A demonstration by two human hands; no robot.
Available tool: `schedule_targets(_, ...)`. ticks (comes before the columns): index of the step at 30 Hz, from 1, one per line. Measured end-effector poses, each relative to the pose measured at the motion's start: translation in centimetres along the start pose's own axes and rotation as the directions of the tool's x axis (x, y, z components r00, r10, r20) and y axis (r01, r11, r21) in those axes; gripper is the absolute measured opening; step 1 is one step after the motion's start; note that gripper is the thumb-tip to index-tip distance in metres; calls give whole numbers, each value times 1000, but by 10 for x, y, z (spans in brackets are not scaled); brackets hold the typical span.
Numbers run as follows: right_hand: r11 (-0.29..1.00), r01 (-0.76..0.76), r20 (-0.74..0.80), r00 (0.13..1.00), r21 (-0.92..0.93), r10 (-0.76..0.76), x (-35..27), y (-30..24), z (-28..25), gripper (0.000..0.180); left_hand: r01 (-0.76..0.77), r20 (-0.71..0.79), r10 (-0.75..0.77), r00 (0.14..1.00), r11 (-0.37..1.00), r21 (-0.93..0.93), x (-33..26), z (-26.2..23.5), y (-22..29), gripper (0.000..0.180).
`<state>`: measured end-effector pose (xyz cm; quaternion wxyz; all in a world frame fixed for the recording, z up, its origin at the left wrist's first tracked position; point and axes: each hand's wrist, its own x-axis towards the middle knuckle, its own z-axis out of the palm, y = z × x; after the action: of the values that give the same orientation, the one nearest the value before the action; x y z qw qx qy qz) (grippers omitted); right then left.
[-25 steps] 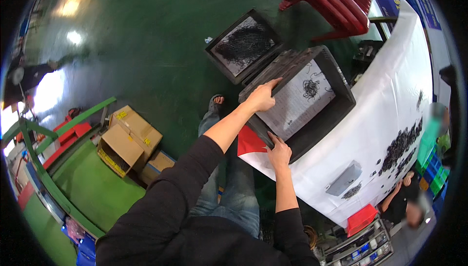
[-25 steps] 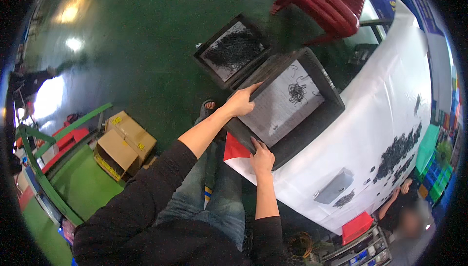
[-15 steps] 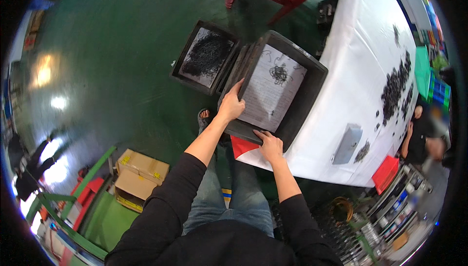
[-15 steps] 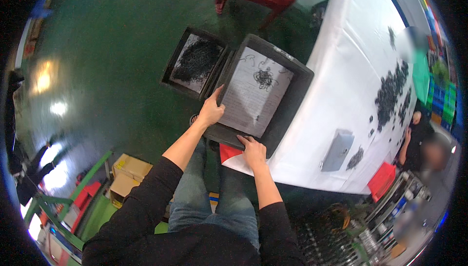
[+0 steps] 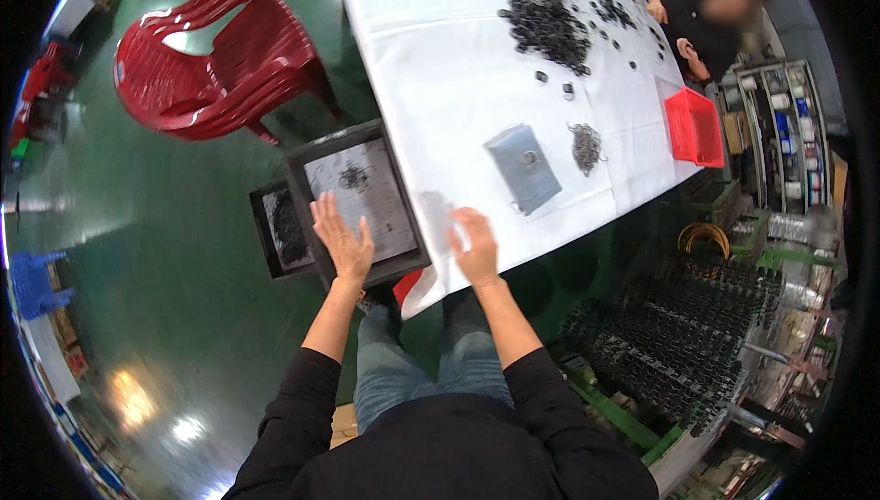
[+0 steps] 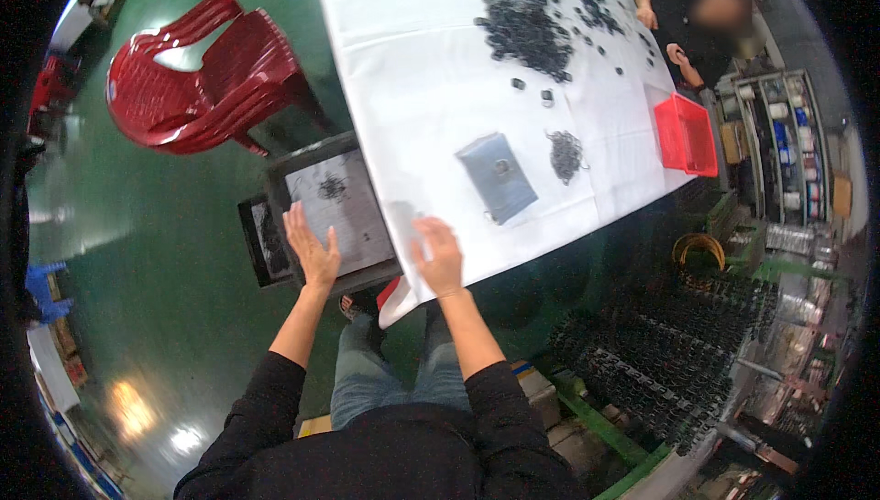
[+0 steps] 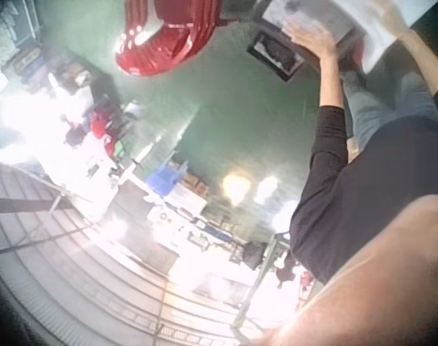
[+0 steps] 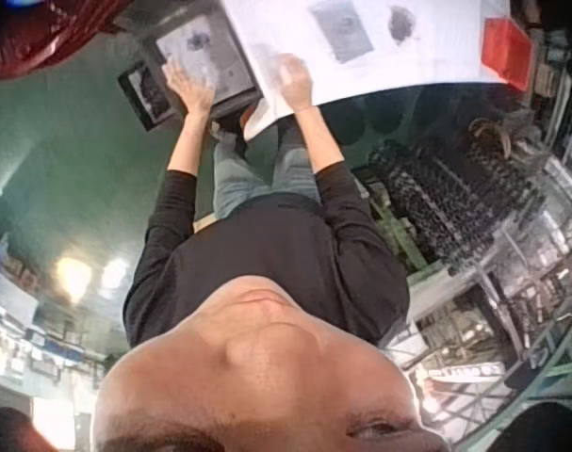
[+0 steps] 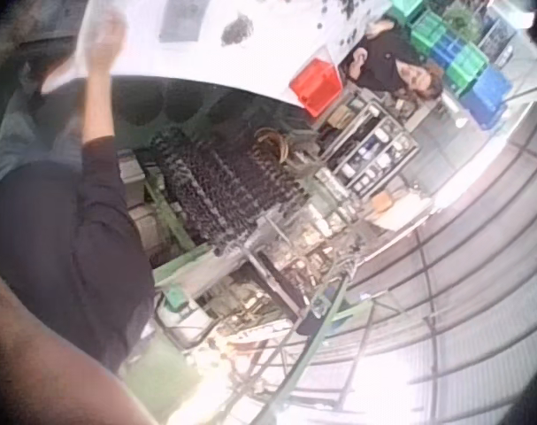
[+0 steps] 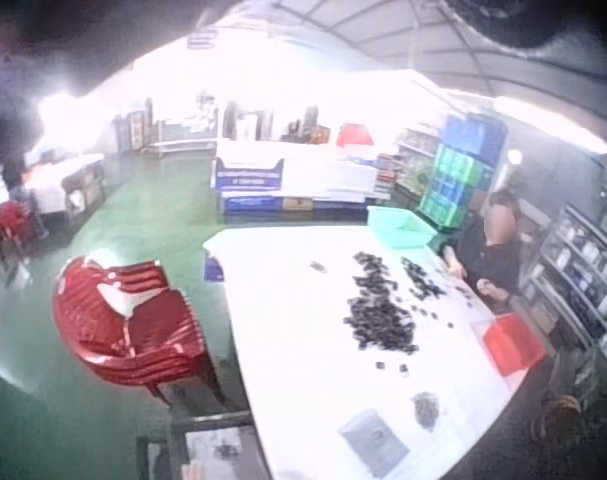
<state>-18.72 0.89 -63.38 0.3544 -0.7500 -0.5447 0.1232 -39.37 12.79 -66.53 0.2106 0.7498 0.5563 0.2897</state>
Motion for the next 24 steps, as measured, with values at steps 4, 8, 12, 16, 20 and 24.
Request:
schedule_targets(4, 971, -196, -389, 912, -133, 131, 25, 127, -99, 36, -102, 193, 142, 971, 974, -201, 23, 69, 102, 74)
schedule_targets(8, 935, -302, -477, 859, -185, 183, 73, 267, -160, 42, -57, 301, 114, 947, 979, -195, 52, 150, 173, 77)
schedule_targets(12, 953, -242, -330, 928, -181, 173, 119, 350, -181, 42, 107, 387, -69, 920, 991, -78, 73, 206, 209, 69)
schedule_targets(16, 901, -120, -55, 993, -417, 106, 136, 355, -164, 42, 302, 541, -219, 812, 951, -69, 74, 207, 204, 49)
schedule_targets(20, 964, -38, -56, 998, -263, 24, 137, 310, -122, 39, 563, 607, -346, 715, 800, -207, 40, 145, 170, 43)
schedule_targets(24, 974, 85, 10, 996, -210, -84, 130, 231, -56, 38, 716, 716, -426, 553, 682, -148, -14, 38, 121, 43)
